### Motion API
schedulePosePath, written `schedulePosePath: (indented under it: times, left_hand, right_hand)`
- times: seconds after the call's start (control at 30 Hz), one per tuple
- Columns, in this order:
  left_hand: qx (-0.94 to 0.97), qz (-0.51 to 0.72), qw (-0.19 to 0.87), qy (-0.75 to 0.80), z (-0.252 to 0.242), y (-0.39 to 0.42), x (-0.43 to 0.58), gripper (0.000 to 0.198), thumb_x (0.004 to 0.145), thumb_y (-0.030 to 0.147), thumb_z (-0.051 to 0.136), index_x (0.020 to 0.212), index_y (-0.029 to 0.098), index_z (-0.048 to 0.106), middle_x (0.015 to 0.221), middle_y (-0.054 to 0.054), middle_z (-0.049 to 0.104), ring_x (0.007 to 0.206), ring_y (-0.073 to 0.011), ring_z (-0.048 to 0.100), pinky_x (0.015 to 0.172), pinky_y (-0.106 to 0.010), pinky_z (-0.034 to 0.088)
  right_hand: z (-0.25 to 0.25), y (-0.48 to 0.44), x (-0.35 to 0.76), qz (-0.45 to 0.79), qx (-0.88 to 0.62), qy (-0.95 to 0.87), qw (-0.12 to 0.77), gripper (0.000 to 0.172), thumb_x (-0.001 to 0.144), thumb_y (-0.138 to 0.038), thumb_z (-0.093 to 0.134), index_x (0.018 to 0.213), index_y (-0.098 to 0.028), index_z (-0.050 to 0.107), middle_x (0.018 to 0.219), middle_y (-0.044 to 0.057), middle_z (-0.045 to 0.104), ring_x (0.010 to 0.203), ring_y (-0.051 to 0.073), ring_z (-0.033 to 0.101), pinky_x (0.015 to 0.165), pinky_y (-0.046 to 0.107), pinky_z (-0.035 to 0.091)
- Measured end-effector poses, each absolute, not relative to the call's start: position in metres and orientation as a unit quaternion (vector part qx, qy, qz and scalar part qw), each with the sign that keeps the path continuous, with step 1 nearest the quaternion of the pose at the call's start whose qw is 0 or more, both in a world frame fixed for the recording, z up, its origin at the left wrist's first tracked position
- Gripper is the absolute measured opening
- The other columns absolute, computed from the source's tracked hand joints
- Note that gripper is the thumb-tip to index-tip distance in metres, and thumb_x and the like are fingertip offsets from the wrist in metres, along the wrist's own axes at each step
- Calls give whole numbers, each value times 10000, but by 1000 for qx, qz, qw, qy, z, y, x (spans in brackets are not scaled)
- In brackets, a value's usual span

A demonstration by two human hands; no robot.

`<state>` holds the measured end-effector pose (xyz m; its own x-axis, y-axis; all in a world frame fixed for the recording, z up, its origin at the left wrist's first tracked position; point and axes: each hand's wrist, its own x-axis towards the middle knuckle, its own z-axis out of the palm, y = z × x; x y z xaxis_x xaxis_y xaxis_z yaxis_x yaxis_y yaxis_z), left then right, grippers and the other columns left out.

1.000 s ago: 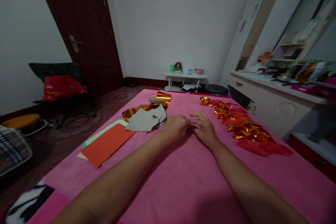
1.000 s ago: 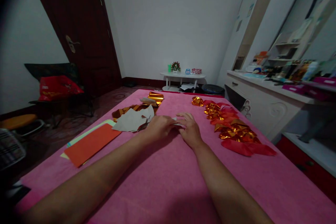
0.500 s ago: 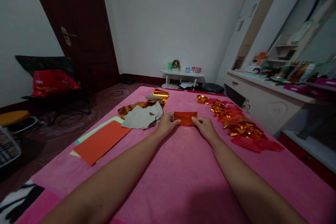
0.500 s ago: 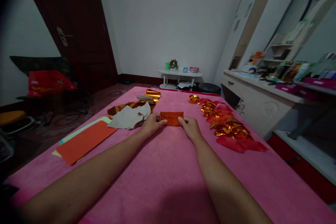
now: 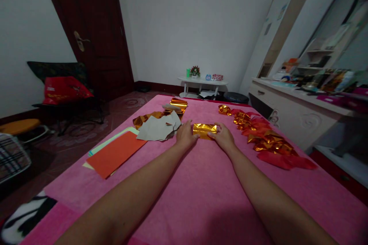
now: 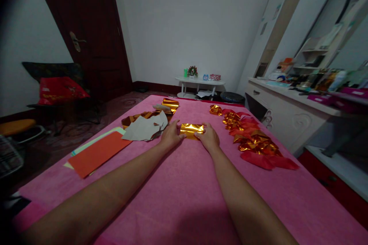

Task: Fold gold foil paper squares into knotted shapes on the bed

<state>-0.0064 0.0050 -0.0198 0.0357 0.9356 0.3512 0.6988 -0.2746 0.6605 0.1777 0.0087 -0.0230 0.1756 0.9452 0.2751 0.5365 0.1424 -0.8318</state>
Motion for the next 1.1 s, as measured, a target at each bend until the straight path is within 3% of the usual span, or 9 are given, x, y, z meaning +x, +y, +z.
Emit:
schedulePosePath:
  times: [0.1,0.17,0.3,0.53,0.93,1.1]
  left_hand:
    - [662,450,268,537,-22,11,-8,782,610,274,765,1311,165,437,985,-88,673,847,-196,626,763,-313,467]
    - [612,496,371,492,-22,15,-8,676,635,254,746,1252,131,496,838,-62,688,702,-153,625,662,-271,473]
    - [544,541,504,397,-20,15,-9,308,638,288,736,857,83,668,680,-58,672,560,-117,588,561,-234,450]
    - [549,543,500,392,-14,7,-10,314,601,389,753,647,97,646,593,-44,648,496,-99,542,490,-211,400]
    - [546,525,550,351,-14,3,-8,374,606,421,750,782,95,697,714,-60,693,589,-132,599,605,-259,469]
    - [554,535,502,395,-12,2,-9,324,628,426,704,616,108,641,561,-14,605,493,-98,509,506,-222,385]
  right_hand:
    - [-23,6,179,370,-508,-553,547,697,556,-320,771,1178,-152,507,923,89,710,761,214,678,714,364,536]
    - [-23,3,179,417,-465,-533,571,702,535,-324,789,1161,-154,521,920,83,713,756,215,680,727,373,540]
    - [-21,-2,176,428,-451,-541,566,506,574,-388,771,994,-142,637,932,87,717,808,227,675,744,359,536]
    - [-20,-5,173,434,-444,-541,567,499,558,-487,768,894,-127,690,851,81,727,737,225,669,686,352,532]
    - [-15,-10,171,421,-458,-547,560,428,621,-551,701,740,-139,701,632,25,671,567,164,589,569,282,470]
    - [-17,-9,171,405,-463,-557,558,393,651,-537,674,667,-145,668,559,-3,607,527,141,541,519,250,417]
